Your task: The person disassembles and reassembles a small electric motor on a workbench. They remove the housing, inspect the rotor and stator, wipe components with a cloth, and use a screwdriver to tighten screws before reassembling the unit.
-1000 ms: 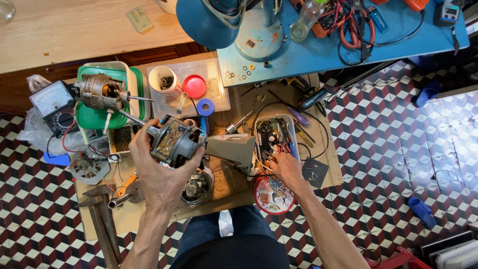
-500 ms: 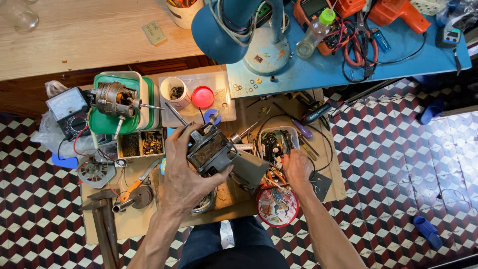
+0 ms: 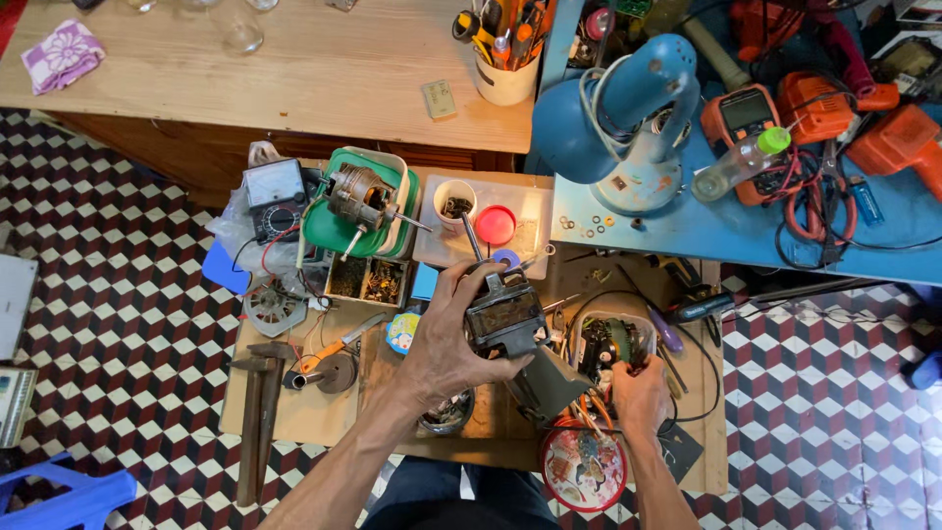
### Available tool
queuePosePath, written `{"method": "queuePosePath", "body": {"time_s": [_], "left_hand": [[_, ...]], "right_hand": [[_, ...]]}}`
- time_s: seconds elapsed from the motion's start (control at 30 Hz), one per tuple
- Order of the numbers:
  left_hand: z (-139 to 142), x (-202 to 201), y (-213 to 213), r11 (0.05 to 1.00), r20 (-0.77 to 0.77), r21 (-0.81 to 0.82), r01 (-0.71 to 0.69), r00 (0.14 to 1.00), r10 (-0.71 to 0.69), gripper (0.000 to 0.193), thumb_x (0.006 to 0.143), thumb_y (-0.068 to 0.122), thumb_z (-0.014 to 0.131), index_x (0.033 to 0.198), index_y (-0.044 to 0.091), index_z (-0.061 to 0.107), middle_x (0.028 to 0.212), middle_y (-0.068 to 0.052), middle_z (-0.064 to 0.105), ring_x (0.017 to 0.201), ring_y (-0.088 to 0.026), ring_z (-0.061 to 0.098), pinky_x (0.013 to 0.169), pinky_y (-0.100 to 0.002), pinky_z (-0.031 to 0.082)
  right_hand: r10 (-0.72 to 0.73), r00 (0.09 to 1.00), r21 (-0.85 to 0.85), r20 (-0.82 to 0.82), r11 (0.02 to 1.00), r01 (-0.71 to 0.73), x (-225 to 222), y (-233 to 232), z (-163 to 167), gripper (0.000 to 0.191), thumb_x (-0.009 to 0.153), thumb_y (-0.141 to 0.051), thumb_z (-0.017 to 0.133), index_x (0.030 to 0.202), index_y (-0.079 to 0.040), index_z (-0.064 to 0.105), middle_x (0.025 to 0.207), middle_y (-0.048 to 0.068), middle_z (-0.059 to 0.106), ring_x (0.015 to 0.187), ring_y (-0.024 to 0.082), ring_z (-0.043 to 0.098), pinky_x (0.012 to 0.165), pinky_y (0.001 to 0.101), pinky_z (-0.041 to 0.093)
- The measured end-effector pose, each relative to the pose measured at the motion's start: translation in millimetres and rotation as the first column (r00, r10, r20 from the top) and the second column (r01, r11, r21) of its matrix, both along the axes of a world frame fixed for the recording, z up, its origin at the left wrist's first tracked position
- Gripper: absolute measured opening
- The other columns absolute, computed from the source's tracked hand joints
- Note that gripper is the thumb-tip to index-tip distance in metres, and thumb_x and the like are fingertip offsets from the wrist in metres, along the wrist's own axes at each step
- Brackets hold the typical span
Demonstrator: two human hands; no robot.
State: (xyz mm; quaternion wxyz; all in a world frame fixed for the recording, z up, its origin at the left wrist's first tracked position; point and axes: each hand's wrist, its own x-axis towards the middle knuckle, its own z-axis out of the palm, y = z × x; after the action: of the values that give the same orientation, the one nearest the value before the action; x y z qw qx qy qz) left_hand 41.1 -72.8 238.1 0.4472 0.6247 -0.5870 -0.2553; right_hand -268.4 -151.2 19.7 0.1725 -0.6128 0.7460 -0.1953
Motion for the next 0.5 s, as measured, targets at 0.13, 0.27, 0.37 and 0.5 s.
{"method": "queuePosePath", "body": {"time_s": [0.13,0.27,0.37,0.5], "left_hand": [[-8.5,9.5,3.5,0.997,-0.024,-0.072,-0.029,0.999,0.027,0.098,0.059,0.032,0.095,0.143,0.013,0.049,0.134,-0.018,0.048,0.123,-0.033,0.059,0.106,-0.042,0.053],[-11.7,17.1,7.6,0.996,0.005,-0.087,-0.028,1.000,0.029,0.099,0.059,0.033,0.095,0.143,0.012,0.049,0.134,-0.019,0.048,0.123,-0.037,0.057,0.104,-0.043,0.053],[-10.4,22.1,14.5,0.994,-0.055,-0.110,-0.025,0.998,0.019,0.100,0.060,0.032,0.095,0.146,0.013,0.048,0.139,-0.020,0.047,0.126,-0.038,0.057,0.106,-0.044,0.053],[-12.4,28.8,21.8,1.000,-0.121,0.010,0.007,0.993,-0.006,0.106,0.056,0.033,0.094,0.148,0.015,0.044,0.147,-0.022,0.043,0.128,-0.041,0.056,0.105,-0.046,0.052]], "right_hand": [[-0.087,0.924,0.092,0.372,0.994,0.056,-13.2,4.3,54.5,0.029,0.097,-0.025,0.065,0.118,-0.004,0.064,0.091,0.012,0.070,0.077,0.024,0.064,0.074,0.0441,0.052],[-0.028,0.572,0.073,0.820,0.996,-0.057,-15.9,6.7,152.2,0.038,0.099,-0.017,0.061,0.134,-0.002,0.061,0.107,0.008,0.066,0.086,0.013,0.060,0.079,0.0311,0.050],[0.027,0.396,0.131,0.918,0.920,-0.369,28.6,21.9,217.7,0.051,0.099,-0.012,0.060,0.149,-0.009,0.055,0.104,0.015,0.069,0.076,0.019,0.063,0.066,0.0353,0.050],[0.419,0.884,0.561,0.208,0.689,-0.459,115.5,-8.2,297.7,0.051,0.094,-0.029,0.068,0.144,-0.030,0.062,0.086,0.015,0.071,0.067,0.030,0.064,0.061,0.0440,0.050]]}}
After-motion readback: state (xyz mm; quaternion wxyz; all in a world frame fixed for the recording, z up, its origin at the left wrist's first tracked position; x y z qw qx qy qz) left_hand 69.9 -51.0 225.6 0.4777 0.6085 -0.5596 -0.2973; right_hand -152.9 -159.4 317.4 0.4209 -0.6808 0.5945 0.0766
